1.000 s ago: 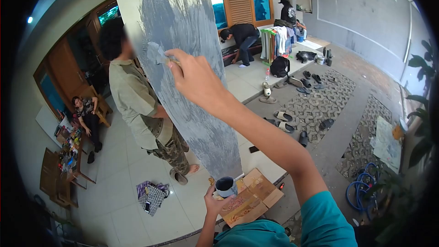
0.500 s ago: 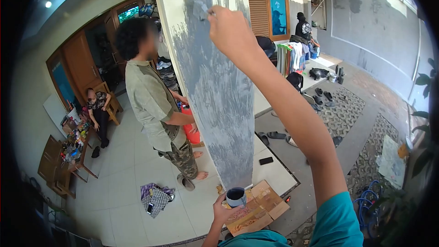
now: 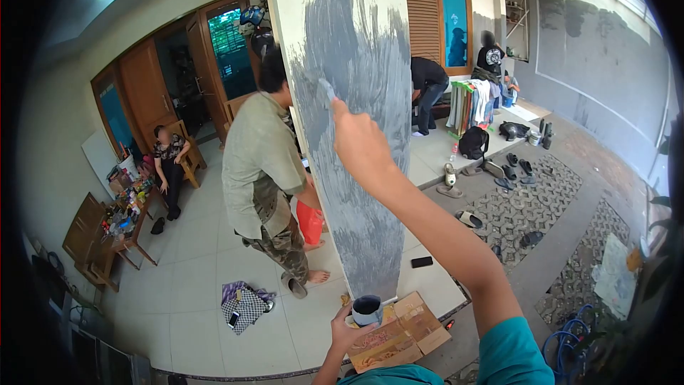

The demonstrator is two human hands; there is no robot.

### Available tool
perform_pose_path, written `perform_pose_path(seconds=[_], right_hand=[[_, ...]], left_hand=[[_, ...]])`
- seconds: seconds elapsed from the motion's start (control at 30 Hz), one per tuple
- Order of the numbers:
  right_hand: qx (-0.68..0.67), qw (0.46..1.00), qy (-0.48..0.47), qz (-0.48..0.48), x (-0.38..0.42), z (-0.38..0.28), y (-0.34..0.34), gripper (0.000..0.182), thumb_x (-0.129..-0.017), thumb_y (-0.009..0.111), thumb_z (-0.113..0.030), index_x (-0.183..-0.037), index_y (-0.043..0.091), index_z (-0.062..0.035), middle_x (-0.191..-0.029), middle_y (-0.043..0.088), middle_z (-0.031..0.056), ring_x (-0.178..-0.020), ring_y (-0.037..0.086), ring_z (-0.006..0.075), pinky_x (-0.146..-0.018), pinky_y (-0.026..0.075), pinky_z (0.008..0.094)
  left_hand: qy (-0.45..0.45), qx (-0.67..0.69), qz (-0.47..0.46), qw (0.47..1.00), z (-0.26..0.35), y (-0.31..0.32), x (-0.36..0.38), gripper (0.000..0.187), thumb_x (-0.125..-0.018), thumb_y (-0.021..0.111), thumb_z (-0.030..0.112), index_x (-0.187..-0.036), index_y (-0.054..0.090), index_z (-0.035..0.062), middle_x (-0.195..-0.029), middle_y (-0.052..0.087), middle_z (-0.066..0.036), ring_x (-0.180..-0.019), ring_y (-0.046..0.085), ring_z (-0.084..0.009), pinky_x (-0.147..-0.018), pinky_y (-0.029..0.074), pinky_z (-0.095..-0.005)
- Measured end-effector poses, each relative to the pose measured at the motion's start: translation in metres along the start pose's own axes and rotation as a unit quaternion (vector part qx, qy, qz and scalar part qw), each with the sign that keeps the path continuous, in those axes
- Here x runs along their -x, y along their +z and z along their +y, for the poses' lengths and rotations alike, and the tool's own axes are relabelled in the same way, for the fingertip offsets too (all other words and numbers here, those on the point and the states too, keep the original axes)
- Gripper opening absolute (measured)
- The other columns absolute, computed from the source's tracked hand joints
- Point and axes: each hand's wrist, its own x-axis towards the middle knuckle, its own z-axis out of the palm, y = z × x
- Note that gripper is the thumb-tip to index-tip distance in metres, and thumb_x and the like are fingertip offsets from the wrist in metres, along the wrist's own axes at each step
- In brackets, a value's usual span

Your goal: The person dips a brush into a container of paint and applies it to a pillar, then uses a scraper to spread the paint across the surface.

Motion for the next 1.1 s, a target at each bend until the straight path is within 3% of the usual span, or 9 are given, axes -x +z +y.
perform_pose_path(seconds=[0.07,0.23,0.37,0.57,0.67,0.73,0.97,1.03,1.1], right_hand=[[-0.028,0.999,0.018,-0.017,0.0,0.004,-0.011,0.028,-0.092,0.051,-0.005,-0.119,0.055,0.0,-0.073,0.062,0.0306,-0.07,0.062,0.0504,-0.063,0.05,0.056],[-0.088,0.989,-0.061,0.102,-0.052,-0.009,-0.048,0.017,-0.097,0.05,-0.013,-0.108,0.055,-0.0021,-0.071,0.062,0.0292,-0.071,0.061,0.0508,-0.064,0.047,0.056],[-0.062,0.989,-0.07,0.117,-0.087,-0.024,-0.046,0.015,-0.095,0.049,-0.008,-0.107,0.055,-0.0018,-0.074,0.062,0.0292,-0.073,0.062,0.0502,-0.063,0.049,0.0558],[-0.009,0.997,-0.053,0.064,-0.039,-0.013,0.006,0.023,-0.088,0.048,0.0,-0.111,0.054,-0.0002,-0.08,0.063,0.0308,-0.073,0.064,0.0494,-0.063,0.052,0.0558],[0.012,0.998,-0.056,0.026,-0.001,-0.004,0.006,0.023,-0.083,0.052,0.006,-0.106,0.054,0.0061,-0.076,0.063,0.0307,-0.071,0.067,0.0442,-0.058,0.055,0.0493],[-0.036,0.998,0.008,-0.042,0.007,-0.002,-0.004,0.022,-0.088,0.05,-0.001,-0.11,0.053,0.0003,-0.072,0.062,0.0286,-0.071,0.063,0.0495,-0.062,0.05,0.0559],[-0.102,0.989,-0.061,0.088,-0.071,-0.035,-0.035,0.013,-0.09,0.048,-0.001,-0.103,0.051,-0.002,-0.073,0.063,0.0274,-0.071,0.062,0.0499,-0.062,0.049,0.0572],[-0.043,0.985,-0.093,0.138,-0.099,-0.046,-0.037,0.015,-0.086,0.051,0.004,-0.1,0.048,0.0002,-0.073,0.063,0.0262,-0.072,0.066,0.0466,-0.059,0.055,0.0515],[-0.021,0.988,-0.091,0.126,-0.105,-0.046,-0.028,0.015,-0.087,0.051,0.002,-0.101,0.049,-0.0001,-0.073,0.064,0.0259,-0.072,0.066,0.0454,-0.059,0.055,0.0506]], left_hand=[[0.002,-0.004,0.004,1.0,-0.001,0.004,0.003,0.08,-0.055,0.093,0.033,-0.12,0.063,-0.0038,-0.113,0.067,-0.018,-0.106,0.065,-0.0249,-0.095,0.049,-0.0359],[-0.006,-0.016,-0.003,1.0,-0.001,0.013,0.005,0.08,-0.056,0.092,0.033,-0.12,0.063,-0.0041,-0.113,0.067,-0.018,-0.105,0.066,-0.0244,-0.094,0.05,-0.0358],[-0.01,-0.006,0.006,1.0,0.0,0.019,0.007,0.08,-0.057,0.092,0.032,-0.121,0.062,-0.0045,-0.112,0.067,-0.018,-0.105,0.066,-0.0239,-0.094,0.05,-0.0356],[-0.019,-0.011,0.021,1.0,0.007,0.024,0.008,0.08,-0.057,0.092,0.032,-0.121,0.061,-0.0049,-0.112,0.068,-0.017,-0.104,0.066,-0.0234,-0.093,0.051,-0.0353],[-0.015,-0.009,0.021,1.0,0.007,0.023,0.013,0.08,-0.057,0.092,0.032,-0.121,0.062,-0.0046,-0.112,0.068,-0.017,-0.104,0.066,-0.0233,-0.093,0.051,-0.0355],[-0.015,-0.02,0.024,0.999,0.012,0.021,0.011,0.08,-0.057,0.092,0.032,-0.122,0.062,-0.0039,-0.112,0.068,-0.018,-0.104,0.066,-0.0231,-0.093,0.051,-0.0354],[-0.012,-0.029,0.039,0.999,0.004,0.02,0.008,0.079,-0.055,0.093,0.032,-0.119,0.063,-0.0027,-0.109,0.069,-0.016,-0.1,0.067,-0.0218,-0.091,0.051,-0.0343],[-0.014,-0.023,0.037,0.999,0.007,0.019,0.008,0.079,-0.055,0.093,0.033,-0.119,0.063,-0.0026,-0.109,0.069,-0.016,-0.099,0.067,-0.0216,-0.091,0.051,-0.0342],[-0.018,-0.015,0.037,0.999,0.006,0.017,0.007,0.079,-0.055,0.093,0.033,-0.119,0.063,-0.0025,-0.108,0.069,-0.015,-0.099,0.067,-0.0215,-0.091,0.051,-0.0341]])
